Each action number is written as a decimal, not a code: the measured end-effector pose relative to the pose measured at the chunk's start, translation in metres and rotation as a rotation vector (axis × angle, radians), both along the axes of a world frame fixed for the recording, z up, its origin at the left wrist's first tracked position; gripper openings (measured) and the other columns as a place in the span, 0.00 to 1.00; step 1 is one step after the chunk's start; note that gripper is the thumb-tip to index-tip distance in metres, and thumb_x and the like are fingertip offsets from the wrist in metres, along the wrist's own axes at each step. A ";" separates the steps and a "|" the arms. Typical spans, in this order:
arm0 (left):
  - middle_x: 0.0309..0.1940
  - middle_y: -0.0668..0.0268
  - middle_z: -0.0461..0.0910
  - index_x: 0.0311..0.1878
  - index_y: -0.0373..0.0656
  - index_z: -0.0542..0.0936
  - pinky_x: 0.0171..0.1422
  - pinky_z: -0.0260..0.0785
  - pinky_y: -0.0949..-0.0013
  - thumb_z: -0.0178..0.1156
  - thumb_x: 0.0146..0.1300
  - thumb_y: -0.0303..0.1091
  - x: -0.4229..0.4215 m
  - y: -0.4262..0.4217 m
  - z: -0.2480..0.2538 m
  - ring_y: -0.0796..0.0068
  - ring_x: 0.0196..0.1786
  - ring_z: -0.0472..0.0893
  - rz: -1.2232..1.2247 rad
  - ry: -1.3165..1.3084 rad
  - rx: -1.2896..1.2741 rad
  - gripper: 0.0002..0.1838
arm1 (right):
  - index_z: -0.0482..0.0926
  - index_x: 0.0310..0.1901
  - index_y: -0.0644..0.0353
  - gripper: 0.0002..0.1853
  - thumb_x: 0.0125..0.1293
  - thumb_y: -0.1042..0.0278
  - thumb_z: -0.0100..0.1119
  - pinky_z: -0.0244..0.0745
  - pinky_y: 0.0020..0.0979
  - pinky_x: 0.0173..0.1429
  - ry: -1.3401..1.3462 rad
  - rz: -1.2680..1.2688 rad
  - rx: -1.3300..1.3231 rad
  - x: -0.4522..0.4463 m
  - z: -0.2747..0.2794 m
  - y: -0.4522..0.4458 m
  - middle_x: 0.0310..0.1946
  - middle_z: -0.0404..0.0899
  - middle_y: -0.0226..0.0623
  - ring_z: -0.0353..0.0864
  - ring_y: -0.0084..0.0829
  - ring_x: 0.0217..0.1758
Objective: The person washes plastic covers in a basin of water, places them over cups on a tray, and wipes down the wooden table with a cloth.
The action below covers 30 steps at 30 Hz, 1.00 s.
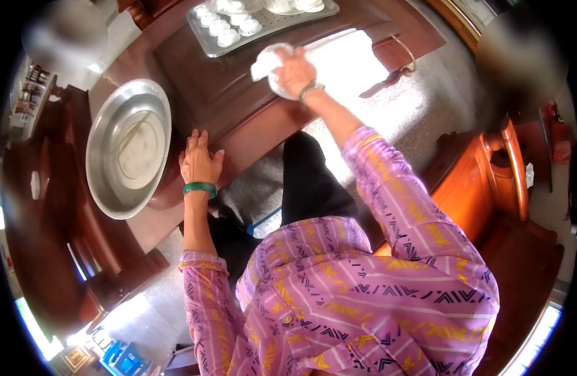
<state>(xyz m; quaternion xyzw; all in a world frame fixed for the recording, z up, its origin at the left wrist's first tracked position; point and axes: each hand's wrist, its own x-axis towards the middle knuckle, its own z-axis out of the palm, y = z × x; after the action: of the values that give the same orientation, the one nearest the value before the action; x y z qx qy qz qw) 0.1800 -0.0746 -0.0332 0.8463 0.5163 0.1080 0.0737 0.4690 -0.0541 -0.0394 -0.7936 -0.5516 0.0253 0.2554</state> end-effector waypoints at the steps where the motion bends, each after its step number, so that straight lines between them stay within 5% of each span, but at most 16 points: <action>1: 0.63 0.57 0.65 0.59 0.44 0.70 0.64 0.58 0.55 0.63 0.50 0.38 -0.001 0.000 -0.001 0.57 0.62 0.68 0.011 -0.001 -0.014 0.30 | 0.68 0.54 0.43 0.23 0.55 0.61 0.59 0.75 0.43 0.41 -0.028 -0.013 -0.026 0.007 0.003 0.001 0.49 0.65 0.53 0.79 0.48 0.38; 5: 0.62 0.54 0.65 0.59 0.41 0.70 0.64 0.59 0.56 0.63 0.50 0.36 -0.004 0.000 -0.001 0.54 0.61 0.67 -0.033 -0.042 0.022 0.30 | 0.69 0.56 0.43 0.23 0.57 0.62 0.57 0.76 0.42 0.40 0.007 0.076 -0.103 -0.014 0.016 -0.005 0.48 0.66 0.55 0.78 0.49 0.38; 7: 0.62 0.53 0.65 0.59 0.39 0.69 0.64 0.58 0.55 0.63 0.50 0.36 0.002 0.001 0.003 0.53 0.61 0.67 -0.048 -0.063 -0.005 0.30 | 0.68 0.57 0.43 0.24 0.56 0.63 0.55 0.77 0.41 0.32 -0.060 0.169 -0.007 -0.048 0.009 -0.014 0.44 0.66 0.53 0.78 0.47 0.29; 8: 0.61 0.51 0.65 0.58 0.37 0.69 0.65 0.57 0.54 0.63 0.49 0.35 0.004 -0.001 0.005 0.50 0.62 0.65 -0.046 -0.053 0.001 0.31 | 0.65 0.57 0.45 0.26 0.54 0.62 0.54 0.77 0.46 0.33 -0.008 0.240 -0.027 -0.070 0.011 -0.020 0.50 0.64 0.55 0.79 0.51 0.32; 11: 0.60 0.47 0.64 0.58 0.33 0.67 0.66 0.55 0.52 0.62 0.49 0.33 0.006 -0.001 0.005 0.46 0.63 0.63 -0.080 -0.065 -0.007 0.31 | 0.62 0.59 0.43 0.28 0.55 0.70 0.54 0.76 0.43 0.27 0.137 0.458 0.105 -0.122 -0.009 -0.034 0.47 0.63 0.53 0.78 0.52 0.27; 12: 0.60 0.46 0.63 0.57 0.33 0.67 0.66 0.55 0.51 0.63 0.49 0.33 0.008 -0.001 0.009 0.45 0.64 0.63 -0.085 -0.079 -0.038 0.31 | 0.67 0.57 0.44 0.28 0.52 0.68 0.60 0.77 0.41 0.30 0.169 0.446 0.113 -0.137 -0.011 -0.037 0.47 0.63 0.48 0.78 0.47 0.28; 15: 0.61 0.43 0.61 0.57 0.32 0.67 0.66 0.54 0.49 0.62 0.49 0.34 0.005 0.004 0.017 0.42 0.64 0.61 -0.120 -0.080 -0.120 0.31 | 0.71 0.53 0.45 0.25 0.51 0.72 0.60 0.77 0.39 0.36 0.323 0.388 0.077 -0.142 -0.009 -0.038 0.48 0.64 0.47 0.78 0.49 0.36; 22: 0.63 0.42 0.58 0.57 0.32 0.65 0.66 0.54 0.49 0.64 0.48 0.36 0.012 0.016 0.045 0.40 0.64 0.60 -0.133 0.016 -0.362 0.33 | 0.74 0.50 0.41 0.24 0.49 0.75 0.60 0.78 0.39 0.33 0.473 0.254 0.028 -0.141 0.012 -0.043 0.47 0.67 0.45 0.78 0.48 0.33; 26: 0.63 0.41 0.57 0.56 0.37 0.70 0.65 0.57 0.52 0.63 0.50 0.41 0.006 0.027 0.044 0.42 0.63 0.63 -0.186 0.120 -0.447 0.30 | 0.73 0.50 0.50 0.23 0.50 0.72 0.60 0.74 0.41 0.45 0.776 0.104 -0.176 -0.126 0.035 -0.070 0.43 0.68 0.47 0.77 0.50 0.39; 30: 0.53 0.46 0.71 0.51 0.40 0.76 0.60 0.64 0.54 0.62 0.54 0.42 0.033 0.043 0.061 0.45 0.56 0.71 -0.343 0.005 -0.543 0.23 | 0.72 0.51 0.60 0.23 0.52 0.69 0.61 0.74 0.35 0.49 1.053 -0.150 -0.086 -0.072 0.070 -0.133 0.40 0.77 0.47 0.78 0.41 0.44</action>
<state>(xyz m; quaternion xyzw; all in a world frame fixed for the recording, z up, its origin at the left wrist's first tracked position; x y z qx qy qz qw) 0.2128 -0.0316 0.0275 0.8708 0.3762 -0.0495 0.3127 0.3973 -0.1869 0.0303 -0.7205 -0.2888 0.4246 0.4661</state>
